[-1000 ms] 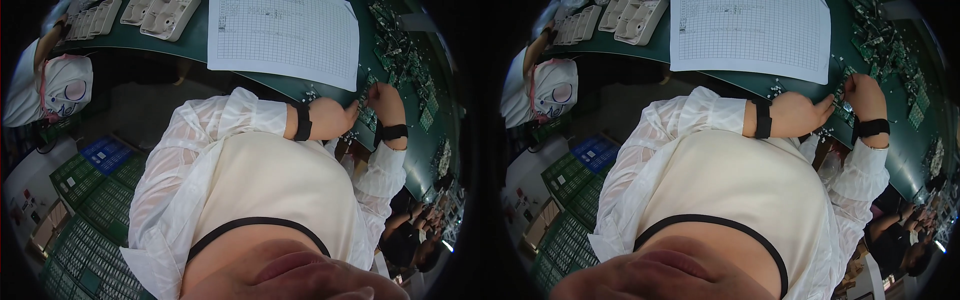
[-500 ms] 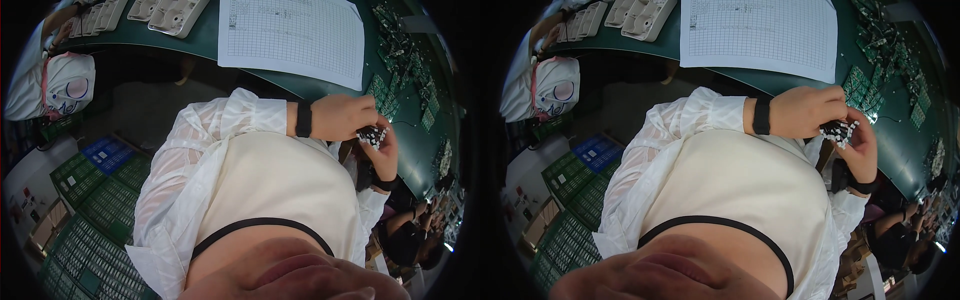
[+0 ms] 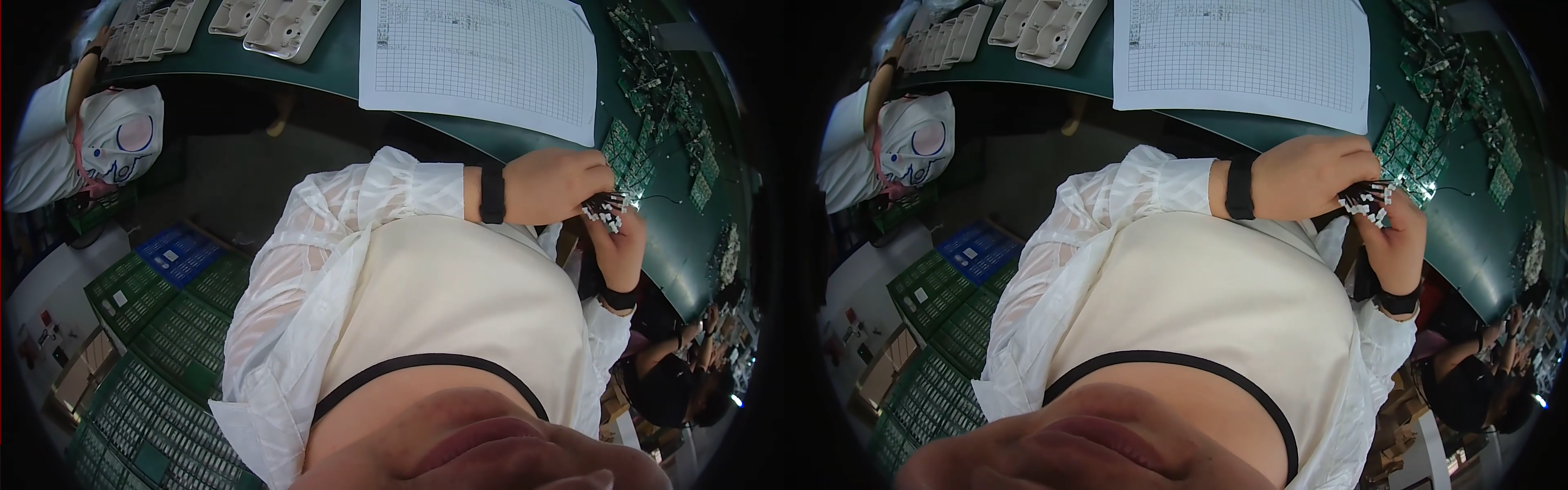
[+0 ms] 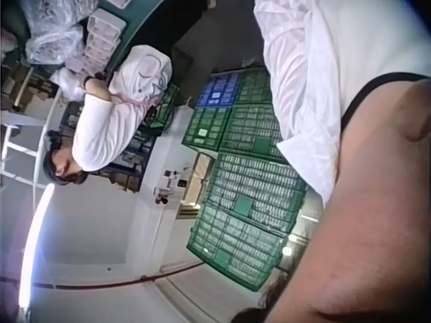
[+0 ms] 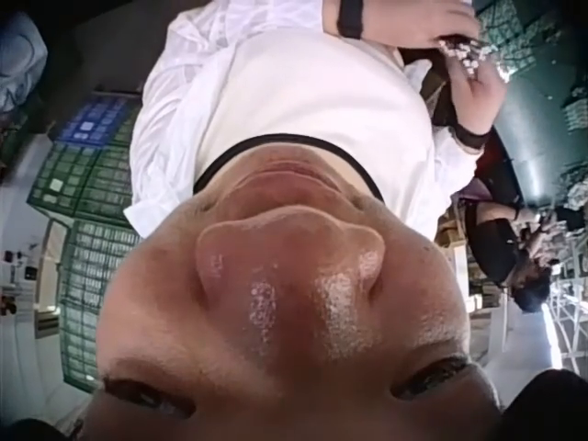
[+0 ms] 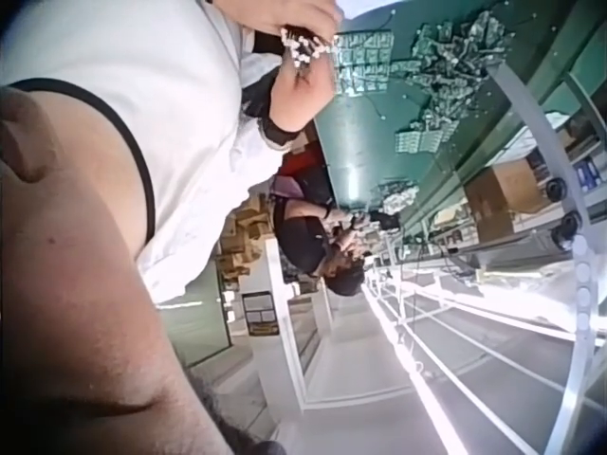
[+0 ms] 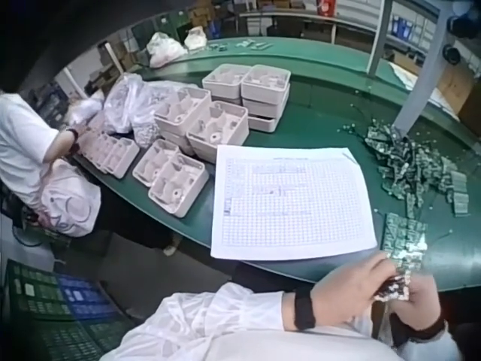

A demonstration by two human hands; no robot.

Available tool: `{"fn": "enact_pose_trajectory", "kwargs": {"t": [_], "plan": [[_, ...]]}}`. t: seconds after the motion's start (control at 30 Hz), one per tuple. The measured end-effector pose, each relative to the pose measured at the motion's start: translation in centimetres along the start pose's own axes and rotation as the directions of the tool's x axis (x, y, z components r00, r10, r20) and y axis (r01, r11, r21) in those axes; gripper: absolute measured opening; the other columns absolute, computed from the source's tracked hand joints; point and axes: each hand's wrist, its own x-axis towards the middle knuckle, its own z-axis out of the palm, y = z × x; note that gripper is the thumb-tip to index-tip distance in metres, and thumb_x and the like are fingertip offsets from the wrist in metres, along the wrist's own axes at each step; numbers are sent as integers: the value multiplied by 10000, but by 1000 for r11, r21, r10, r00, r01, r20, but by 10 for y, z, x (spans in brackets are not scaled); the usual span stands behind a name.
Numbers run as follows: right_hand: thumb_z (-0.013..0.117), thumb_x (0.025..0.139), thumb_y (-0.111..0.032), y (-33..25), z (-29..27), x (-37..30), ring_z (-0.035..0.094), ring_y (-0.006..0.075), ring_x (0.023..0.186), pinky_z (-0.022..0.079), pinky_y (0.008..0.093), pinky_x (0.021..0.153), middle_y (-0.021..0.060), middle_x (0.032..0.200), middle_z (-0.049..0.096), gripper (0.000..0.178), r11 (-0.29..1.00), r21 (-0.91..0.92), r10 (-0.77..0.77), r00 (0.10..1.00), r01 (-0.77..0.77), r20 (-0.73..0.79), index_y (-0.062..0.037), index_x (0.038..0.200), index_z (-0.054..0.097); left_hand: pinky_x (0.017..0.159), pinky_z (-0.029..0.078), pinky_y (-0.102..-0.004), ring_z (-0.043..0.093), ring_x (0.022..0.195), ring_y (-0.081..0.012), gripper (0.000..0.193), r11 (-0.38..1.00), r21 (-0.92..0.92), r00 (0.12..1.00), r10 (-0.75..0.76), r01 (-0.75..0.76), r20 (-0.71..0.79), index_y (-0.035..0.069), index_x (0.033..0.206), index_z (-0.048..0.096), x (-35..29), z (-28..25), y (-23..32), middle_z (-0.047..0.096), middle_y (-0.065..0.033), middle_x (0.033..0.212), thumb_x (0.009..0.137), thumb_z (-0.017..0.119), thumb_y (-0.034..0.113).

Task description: The person picks up a bundle of wires and a circuit board, connects a wire to the board, and then reviews a paper sheet. After setting the paper down, the person picks up a plastic housing, fits the circuit board and wire into it, and sets the assembly down.

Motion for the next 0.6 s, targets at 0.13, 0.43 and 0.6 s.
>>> {"fn": "enact_pose_trajectory", "kwargs": {"t": [0.13,0.43,0.6], "plan": [[690,800,59,-21,-15,-1,651,295,833,505,327,760,138,959,677,254,950,-294,-130,988,101,-80,-8,1043,654,681,517,-405,631,800,-314,198,993,41,994,-110,109,18,81,992,615,0,-6,3,612,-94,883,817,706,97],[661,865,39,-41,-21,-14,654,291,823,514,344,738,140,930,663,173,785,-619,-182,963,20,-200,-15,1030,671,669,522,-427,657,782,-335,225,991,-14,991,-130,130,30,85,1016,650,-7,-27,29,668,-101,833,799,707,97],[671,890,18,-37,-25,-26,662,187,816,513,301,728,99,913,683,146,879,-404,41,884,-253,-465,5,1035,673,653,523,-426,663,749,-344,215,978,-175,989,-128,114,-68,89,993,694,-10,-33,36,674,-111,780,778,713,96]]}}
